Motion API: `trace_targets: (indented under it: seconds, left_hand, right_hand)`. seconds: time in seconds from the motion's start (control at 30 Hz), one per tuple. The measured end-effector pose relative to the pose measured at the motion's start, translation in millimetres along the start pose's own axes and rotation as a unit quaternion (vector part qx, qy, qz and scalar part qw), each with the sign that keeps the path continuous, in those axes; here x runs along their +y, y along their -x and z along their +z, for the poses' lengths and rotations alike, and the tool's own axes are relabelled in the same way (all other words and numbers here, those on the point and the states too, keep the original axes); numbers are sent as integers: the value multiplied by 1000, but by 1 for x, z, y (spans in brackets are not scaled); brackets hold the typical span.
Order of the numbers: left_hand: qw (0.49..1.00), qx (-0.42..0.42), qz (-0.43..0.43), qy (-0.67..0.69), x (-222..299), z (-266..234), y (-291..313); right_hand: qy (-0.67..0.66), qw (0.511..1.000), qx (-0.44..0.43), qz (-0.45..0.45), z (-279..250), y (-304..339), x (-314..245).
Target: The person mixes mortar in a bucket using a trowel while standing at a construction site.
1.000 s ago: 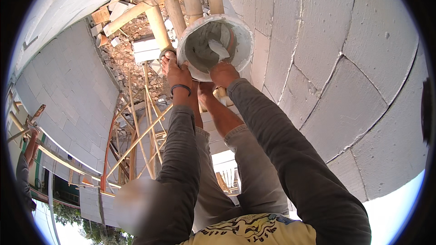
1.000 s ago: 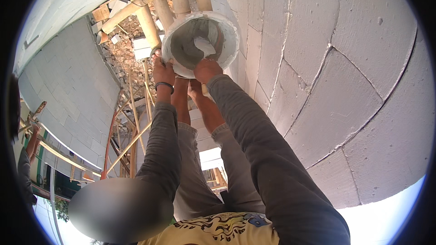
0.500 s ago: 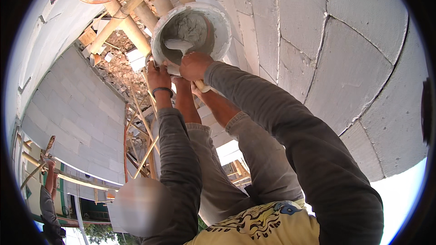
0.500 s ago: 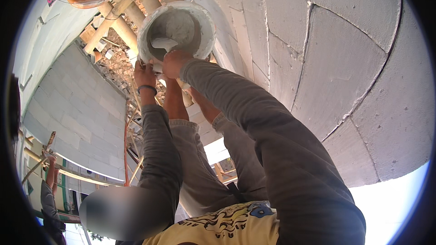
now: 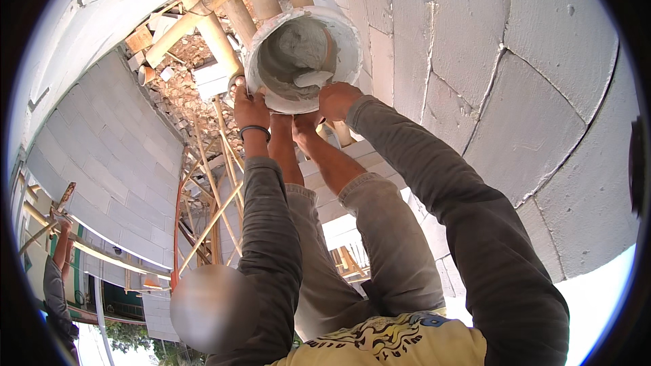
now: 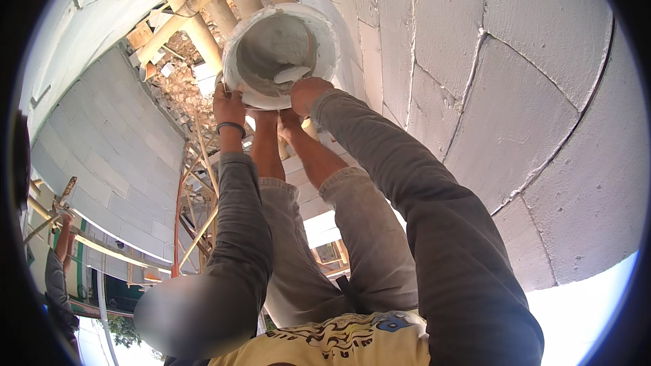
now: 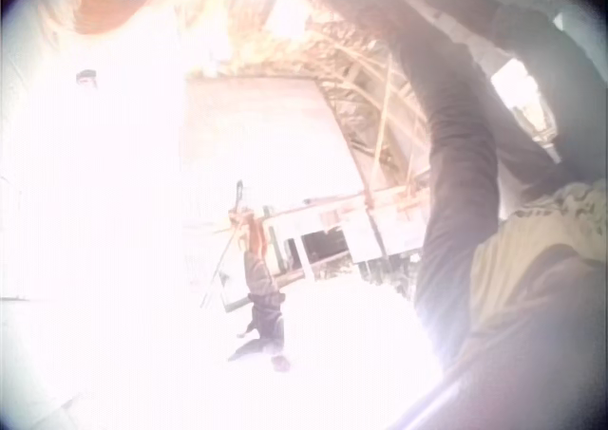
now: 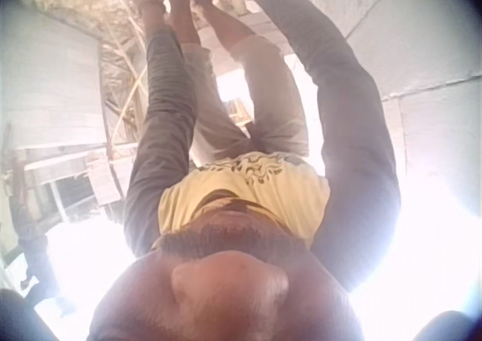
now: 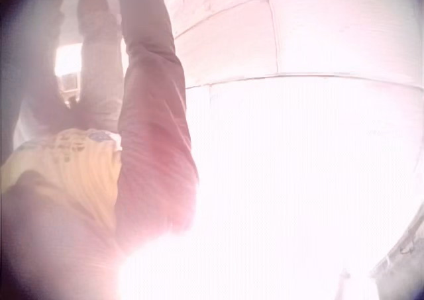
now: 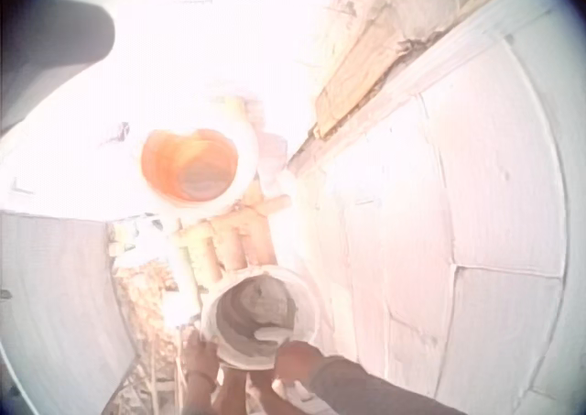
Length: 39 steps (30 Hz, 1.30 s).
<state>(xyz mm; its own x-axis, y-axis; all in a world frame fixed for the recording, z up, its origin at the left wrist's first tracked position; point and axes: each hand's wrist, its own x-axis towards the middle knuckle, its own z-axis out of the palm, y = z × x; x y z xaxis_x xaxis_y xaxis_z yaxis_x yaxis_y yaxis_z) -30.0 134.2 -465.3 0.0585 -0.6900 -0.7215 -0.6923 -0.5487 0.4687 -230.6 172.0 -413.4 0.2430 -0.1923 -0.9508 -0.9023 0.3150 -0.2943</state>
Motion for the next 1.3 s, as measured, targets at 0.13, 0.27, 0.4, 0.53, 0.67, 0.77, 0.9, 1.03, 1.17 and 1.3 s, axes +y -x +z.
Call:
trace_targets:
  seconds: [0.13,0.27,0.4,0.53,0.67,0.77,0.9,1.03,1.17,1.3]
  left_hand:
    - [1000,-8,-8,-3,8,5,3]
    - [998,-10,-39,-39,16,2,7]
    - [998,2,-35,-50,18,-7,12]
    - [998,6,-32,-46,16,0,9]
    - [998,28,16,-47,1,9,8]
    - [999,-17,-37,-31,8,13,13]
    - [999,15,-6,-29,-2,-5,7]
    - [1000,-1,1,-24,15,13,9]
    - [995,31,24,-89,0,4,9]
    - [999,22,3,-48,5,2,7]
  right_hand:
    - [-5,988,157,2,1,-5,15]
    - [-20,990,140,24,22,-13,0]
    - [7,995,82,-53,35,-5,-7]
    - [-16,979,204,4,-4,-16,0]
    - [133,980,143,-46,-1,-32,34]
    - [81,982,163,-40,0,-24,60]
    - [33,960,274,55,-16,6,29]
    - [157,961,217,-64,43,-16,53]
    - [144,939,179,-258,25,-21,-15]
    - [7,962,217,-163,-28,-19,8]
